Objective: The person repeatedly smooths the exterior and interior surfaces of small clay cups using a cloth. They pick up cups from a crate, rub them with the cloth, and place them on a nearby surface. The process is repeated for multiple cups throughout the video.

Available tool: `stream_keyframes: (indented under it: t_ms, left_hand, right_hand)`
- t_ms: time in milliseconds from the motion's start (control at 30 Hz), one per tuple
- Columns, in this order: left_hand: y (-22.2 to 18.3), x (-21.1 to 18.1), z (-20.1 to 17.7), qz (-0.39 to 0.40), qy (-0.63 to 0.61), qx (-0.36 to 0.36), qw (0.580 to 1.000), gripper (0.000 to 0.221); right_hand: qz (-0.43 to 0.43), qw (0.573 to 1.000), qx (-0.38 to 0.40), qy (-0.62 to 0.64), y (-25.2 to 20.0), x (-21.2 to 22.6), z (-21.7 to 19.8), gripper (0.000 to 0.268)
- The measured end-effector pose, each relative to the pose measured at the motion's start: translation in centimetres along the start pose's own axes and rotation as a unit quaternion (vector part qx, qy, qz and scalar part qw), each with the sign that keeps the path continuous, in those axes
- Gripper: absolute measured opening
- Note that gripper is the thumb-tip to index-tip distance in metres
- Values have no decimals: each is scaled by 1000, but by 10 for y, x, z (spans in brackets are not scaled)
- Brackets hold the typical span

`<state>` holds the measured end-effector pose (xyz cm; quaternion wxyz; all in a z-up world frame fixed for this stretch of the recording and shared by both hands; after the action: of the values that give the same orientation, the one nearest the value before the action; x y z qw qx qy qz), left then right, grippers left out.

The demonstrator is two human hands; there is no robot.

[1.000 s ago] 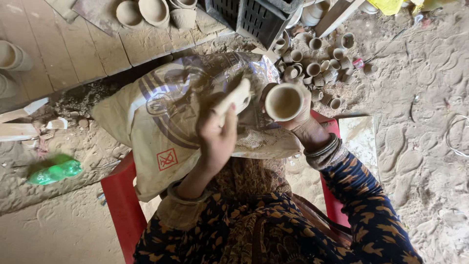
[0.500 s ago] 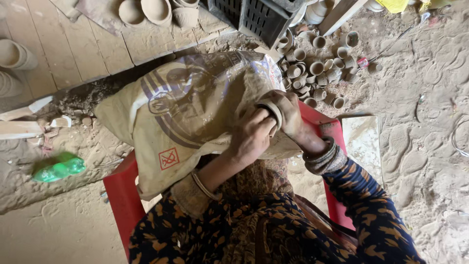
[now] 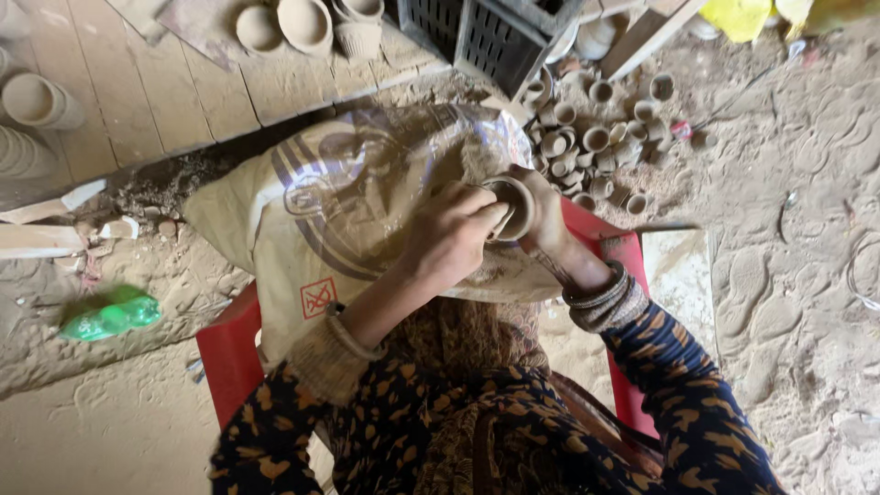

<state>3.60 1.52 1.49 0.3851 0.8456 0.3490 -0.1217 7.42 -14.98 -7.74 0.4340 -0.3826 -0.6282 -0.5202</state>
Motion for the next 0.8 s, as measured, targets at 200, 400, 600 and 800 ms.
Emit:
stream_keyframes:
  t_ms: [200, 400, 600, 800]
  left_hand:
    - [-17, 14, -10, -176, -185, -112, 960, 15]
    - [7, -29, 12, -68, 25, -166, 983, 27]
    - [11, -23, 34, -107, 27, -79, 991, 11]
    - [9, -33, 28, -23, 53, -146, 988, 18]
  right_hand:
    - [281, 860, -64, 421, -26, -43, 21, 59]
    - [-82, 901, -172, -389, -7, 25, 19, 40]
    - [-80, 994, 38, -69, 2, 16, 27, 43]
    - [-114, 987, 103, 42, 5, 24, 34, 50]
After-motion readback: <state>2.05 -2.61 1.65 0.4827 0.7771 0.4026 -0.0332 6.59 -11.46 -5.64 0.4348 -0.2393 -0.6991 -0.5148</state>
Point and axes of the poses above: each hand's wrist, its own y-axis towards the middle knuckle, its own z-axis out of the palm, x = y × z, the point moved 7 cm from there along y, towards the middle knuckle, and after that the axes turned 7 degrees about -z, right-handed, at the moved point
